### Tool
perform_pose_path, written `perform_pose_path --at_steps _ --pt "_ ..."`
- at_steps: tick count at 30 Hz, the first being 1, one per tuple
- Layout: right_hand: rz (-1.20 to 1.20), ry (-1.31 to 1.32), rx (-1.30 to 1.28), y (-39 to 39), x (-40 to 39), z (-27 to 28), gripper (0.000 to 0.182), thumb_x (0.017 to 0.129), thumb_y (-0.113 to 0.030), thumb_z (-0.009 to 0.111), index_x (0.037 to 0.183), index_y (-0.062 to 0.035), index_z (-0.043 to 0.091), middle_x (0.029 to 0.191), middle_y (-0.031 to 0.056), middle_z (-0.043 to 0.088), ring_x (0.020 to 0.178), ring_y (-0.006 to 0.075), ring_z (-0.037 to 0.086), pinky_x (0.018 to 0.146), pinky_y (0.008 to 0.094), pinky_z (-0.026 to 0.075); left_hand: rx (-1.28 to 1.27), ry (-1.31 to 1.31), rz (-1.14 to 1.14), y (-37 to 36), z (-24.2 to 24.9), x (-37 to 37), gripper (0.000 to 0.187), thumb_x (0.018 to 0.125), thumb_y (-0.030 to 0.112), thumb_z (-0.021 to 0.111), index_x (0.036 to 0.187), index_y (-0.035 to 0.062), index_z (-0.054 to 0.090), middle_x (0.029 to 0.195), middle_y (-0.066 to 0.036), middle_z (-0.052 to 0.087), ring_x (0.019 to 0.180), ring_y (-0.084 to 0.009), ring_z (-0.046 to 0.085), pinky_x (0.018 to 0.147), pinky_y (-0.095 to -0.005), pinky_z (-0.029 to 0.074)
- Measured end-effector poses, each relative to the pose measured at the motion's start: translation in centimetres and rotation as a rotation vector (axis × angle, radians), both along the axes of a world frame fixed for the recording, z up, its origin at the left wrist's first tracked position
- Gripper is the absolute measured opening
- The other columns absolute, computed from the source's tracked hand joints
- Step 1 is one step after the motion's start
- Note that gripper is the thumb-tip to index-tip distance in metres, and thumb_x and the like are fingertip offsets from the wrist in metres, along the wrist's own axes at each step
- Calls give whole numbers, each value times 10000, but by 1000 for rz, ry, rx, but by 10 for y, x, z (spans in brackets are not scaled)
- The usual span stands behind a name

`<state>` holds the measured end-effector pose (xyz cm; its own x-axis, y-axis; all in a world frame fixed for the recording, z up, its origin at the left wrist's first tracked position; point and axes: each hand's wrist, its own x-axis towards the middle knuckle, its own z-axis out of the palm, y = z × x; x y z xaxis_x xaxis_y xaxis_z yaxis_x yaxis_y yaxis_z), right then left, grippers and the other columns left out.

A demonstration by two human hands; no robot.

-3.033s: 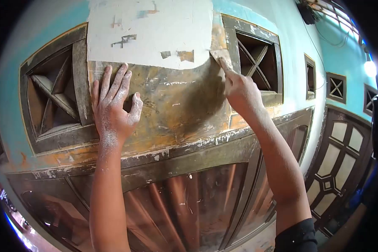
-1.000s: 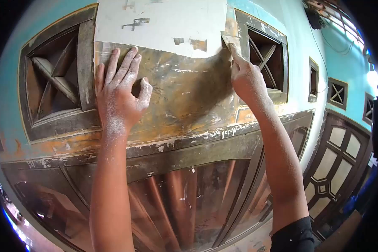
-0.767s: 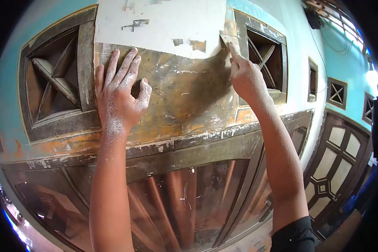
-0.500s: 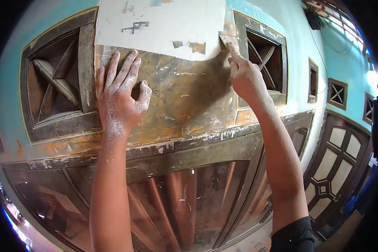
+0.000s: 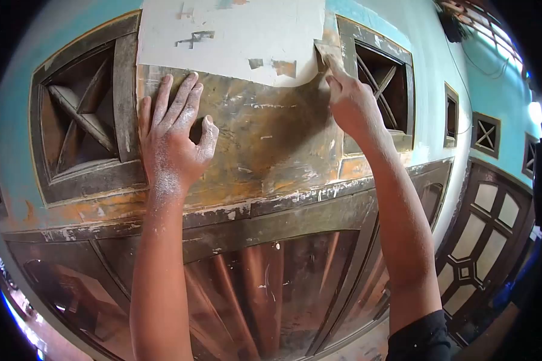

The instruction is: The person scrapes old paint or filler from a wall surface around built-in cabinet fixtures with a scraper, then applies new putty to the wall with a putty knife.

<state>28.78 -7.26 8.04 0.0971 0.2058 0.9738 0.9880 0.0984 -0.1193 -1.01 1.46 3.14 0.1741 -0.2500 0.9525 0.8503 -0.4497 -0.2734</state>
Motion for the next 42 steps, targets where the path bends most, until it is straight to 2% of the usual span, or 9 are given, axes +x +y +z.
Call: perform_pose_path --at_steps 4,7,8,9,11,21,28,30,42 --pt "52 -17 76 -2 0 6 327 1053 -256 536 1228 -44 712 839 312 661 798 472 687 743 528 528 -3 0 -20 0 1 -1 512 898 240 656 1389 93 664 1543 -28 570 1501 -308 422 1259 -535 252" --pt "22 -8 70 -2 4 12 315 1038 -264 567 1196 -50 735 822 302 662 742 462 683 701 506 529 -1 9 -16 2 1 0 511 900 240 656 1391 97 663 1542 -27 572 1501 -309 423 1258 -545 250" --pt "68 23 79 -6 3 9 304 1018 -275 595 1116 -39 760 801 292 659 712 452 676 690 497 528 -7 6 -19 1 0 0 511 901 241 656 1390 97 663 1542 -26 572 1501 -311 422 1257 -546 251" --pt "70 21 79 -12 -1 7 304 1018 -275 595 1116 -39 760 801 292 659 712 452 676 690 497 528 -9 4 -19 0 0 0 510 901 243 655 1390 97 663 1542 -25 572 1501 -312 422 1256 -546 253" --pt "47 105 46 -20 -7 7 308 1009 -248 568 1035 -17 770 831 298 694 841 481 706 783 527 568 -6 -2 -15 0 0 0 512 900 243 656 1390 97 663 1543 -24 571 1500 -313 423 1254 -550 256" --pt "41 24 109 -10 -3 15 283 937 -170 556 901 24 758 809 308 680 819 482 702 786 529 576 -16 0 -19 1 0 0 509 898 246 657 1385 99 670 1545 -27 570 1503 -319 419 1257 -549 247" --pt "63 35 39 -18 -8 17 290 955 -156 537 953 28 760 825 317 693 833 462 722 789 532 584 -17 3 -8 -2 1 0 509 899 239 655 1387 96 667 1542 -32 573 1499 -325 424 1256 -543 248" --pt "62 39 41 -16 -7 21 287 958 -157 535 953 23 759 829 317 693 839 462 722 792 533 584 -65 8 15 -3 1 0 539 922 193 653 1455 116 621 1574 -23 547 1529 -306 393 1261 -530 233" --pt "58 7 12 -15 2 27 290 963 -170 537 967 22 754 846 318 695 855 474 718 822 537 583 -52 14 -3 -3 0 0 528 925 184 646 1447 110 624 1570 -24 550 1533 -306 388 1260 -524 239"
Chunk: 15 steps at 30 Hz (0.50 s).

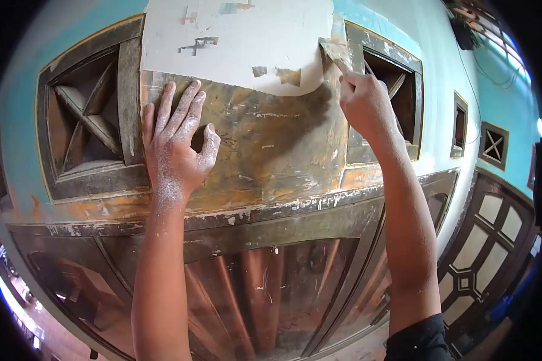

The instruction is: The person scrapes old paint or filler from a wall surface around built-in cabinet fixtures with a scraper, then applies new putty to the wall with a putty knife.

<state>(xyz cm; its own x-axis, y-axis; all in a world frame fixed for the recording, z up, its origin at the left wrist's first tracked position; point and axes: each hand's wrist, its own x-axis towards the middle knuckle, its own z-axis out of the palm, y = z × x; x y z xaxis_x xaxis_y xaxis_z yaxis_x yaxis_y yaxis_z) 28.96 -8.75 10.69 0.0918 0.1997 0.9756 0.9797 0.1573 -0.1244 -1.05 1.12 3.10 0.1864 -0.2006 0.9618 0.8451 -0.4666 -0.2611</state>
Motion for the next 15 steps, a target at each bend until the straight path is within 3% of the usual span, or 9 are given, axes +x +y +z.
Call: perform_pose_path --at_steps 15 --pt "-13 -52 42 10 9 11 271 965 -180 553 969 10 747 854 293 703 865 462 713 807 535 570 15 -12 -1 2 0 2 499 901 236 649 1379 95 670 1547 -21 569 1503 -316 420 1253 -555 255"
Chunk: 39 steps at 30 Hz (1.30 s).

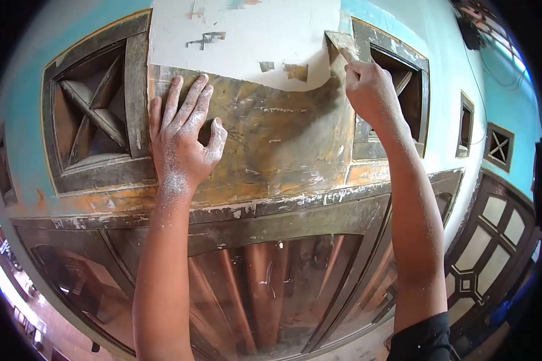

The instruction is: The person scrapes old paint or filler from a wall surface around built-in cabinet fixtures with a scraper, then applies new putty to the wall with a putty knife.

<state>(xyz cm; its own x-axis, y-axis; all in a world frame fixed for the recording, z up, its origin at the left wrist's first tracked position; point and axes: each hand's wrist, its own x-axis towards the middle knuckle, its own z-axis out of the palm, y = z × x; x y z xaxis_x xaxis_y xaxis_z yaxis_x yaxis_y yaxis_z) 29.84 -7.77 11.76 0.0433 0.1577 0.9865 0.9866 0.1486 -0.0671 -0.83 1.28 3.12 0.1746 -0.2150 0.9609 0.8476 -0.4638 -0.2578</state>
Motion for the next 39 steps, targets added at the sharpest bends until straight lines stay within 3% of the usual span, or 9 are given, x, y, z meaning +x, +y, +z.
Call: perform_pose_path --at_steps 2,3,17,27,30,31,34,36,39 --pt "23 -6 -15 -8 -2 -3 291 976 -199 548 970 9 751 874 297 707 874 458 715 812 535 573 9 -2 1 -1 1 -2 499 899 236 650 1378 96 670 1549 -21 567 1503 -315 420 1255 -553 253" --pt "22 -44 -22 -5 2 2 286 995 -178 553 1082 11 750 840 323 653 771 456 698 718 450 554 0 -6 -3 -1 0 -1 498 899 237 649 1377 97 671 1549 -21 568 1501 -317 423 1255 -552 253" --pt "-3 -47 14 2 6 6 265 966 -180 549 1048 -2 727 875 317 651 868 485 686 774 479 550 -19 -4 -22 -1 -1 -3 525 916 208 655 1434 119 636 1565 -25 555 1525 -311 399 1261 -522 240" --pt "-7 -68 26 7 5 16 284 984 -184 541 1044 19 730 866 308 660 841 472 689 762 484 545 14 -7 -6 0 2 -4 493 895 257 649 1360 98 685 1552 -8 565 1502 -298 425 1257 -545 251" --pt "-24 -48 46 8 4 14 293 988 -194 528 1044 -16 753 911 295 708 903 480 704 844 522 576 19 -4 -25 0 0 0 485 894 251 649 1352 97 688 1549 -10 568 1501 -299 426 1249 -551 259" --pt "-20 -33 28 5 5 12 294 990 -193 550 1121 -14 745 840 313 632 790 453 688 724 469 539 17 -11 -29 0 0 0 484 894 251 649 1351 97 689 1549 -9 568 1502 -300 425 1250 -551 257" --pt "61 -18 21 -3 -3 18 290 989 -193 553 1112 -14 745 842 306 640 778 450 687 717 477 532 2 -18 -24 0 1 -3 485 889 251 656 1348 99 691 1547 -6 570 1504 -297 423 1254 -550 253" --pt "-11 -63 -33 6 9 22 290 991 -192 553 1124 -20 745 840 302 650 771 447 686 723 480 531 -8 -18 -32 -1 0 -1 485 890 254 654 1348 98 691 1545 -7 571 1504 -294 423 1254 -549 252" --pt "24 -46 48 -5 1 8 274 987 -194 560 1048 9 733 850 303 658 790 452 688 740 477 540 -4 -21 -40 -1 0 0 481 890 253 650 1343 96 695 1542 -9 574 1502 -293 426 1255 -551 251"
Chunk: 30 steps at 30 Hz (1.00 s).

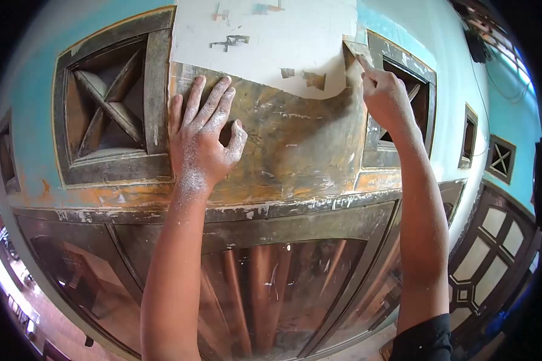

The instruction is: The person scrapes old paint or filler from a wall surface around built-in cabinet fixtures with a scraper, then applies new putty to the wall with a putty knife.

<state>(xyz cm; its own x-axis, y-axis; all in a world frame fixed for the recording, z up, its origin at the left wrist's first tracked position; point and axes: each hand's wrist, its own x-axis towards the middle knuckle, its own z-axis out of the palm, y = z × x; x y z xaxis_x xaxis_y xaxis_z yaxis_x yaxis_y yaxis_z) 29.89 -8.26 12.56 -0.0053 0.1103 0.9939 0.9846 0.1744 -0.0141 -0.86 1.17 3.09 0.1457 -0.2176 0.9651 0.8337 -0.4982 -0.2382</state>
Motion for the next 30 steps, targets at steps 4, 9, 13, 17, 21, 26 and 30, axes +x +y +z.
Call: perform_pose_path --at_steps 4,9,13,17,21,26,30 --pt "-52 25 -136 8 8 22 285 988 -200 572 1111 -7 741 878 310 662 812 440 702 759 478 543 -6 9 8 0 1 -1 487 893 259 648 1351 98 691 1550 -7 565 1504 -294 422 1255 -551 250" --pt "36 0 -2 6 7 11 283 979 -206 547 1005 23 712 846 308 656 780 442 688 760 481 539 1 4 24 0 -1 -1 482 896 259 647 1349 102 694 1547 -10 569 1501 -298 426 1246 -555 266" --pt "-94 5 -127 7 8 23 310 993 -194 530 1151 -50 754 947 295 711 917 474 707 854 524 571 -2 4 27 0 0 -1 487 897 262 649 1356 106 691 1548 -4 568 1504 -296 422 1245 -557 268" --pt "-21 34 -97 -5 -2 19 283 998 -197 533 1030 -9 743 928 302 707 916 485 704 851 531 568 0 1 21 0 -1 -1 489 901 267 647 1362 108 687 1556 -1 559 1509 -291 415 1251 -555 259" --pt "-71 19 -143 11 11 28 282 998 -175 525 1065 -22 753 909 299 706 894 473 712 829 517 572 -24 4 16 0 -2 1 492 900 275 645 1361 107 686 1559 -1 556 1516 -288 406 1257 -548 248" --pt "-49 -14 -90 3 3 29 296 998 -188 513 1053 -9 743 930 302 709 900 470 713 844 526 576 -7 2 12 0 -1 -2 487 899 266 641 1356 104 686 1555 -1 560 1513 -292 409 1253 -552 253" --pt "-87 -4 -87 4 5 25 291 994 -186 509 1012 -4 736 928 300 712 899 476 710 846 530 575 0 13 23 0 0 -1 490 897 257 639 1360 102 684 1553 -6 563 1512 -299 410 1253 -553 254"
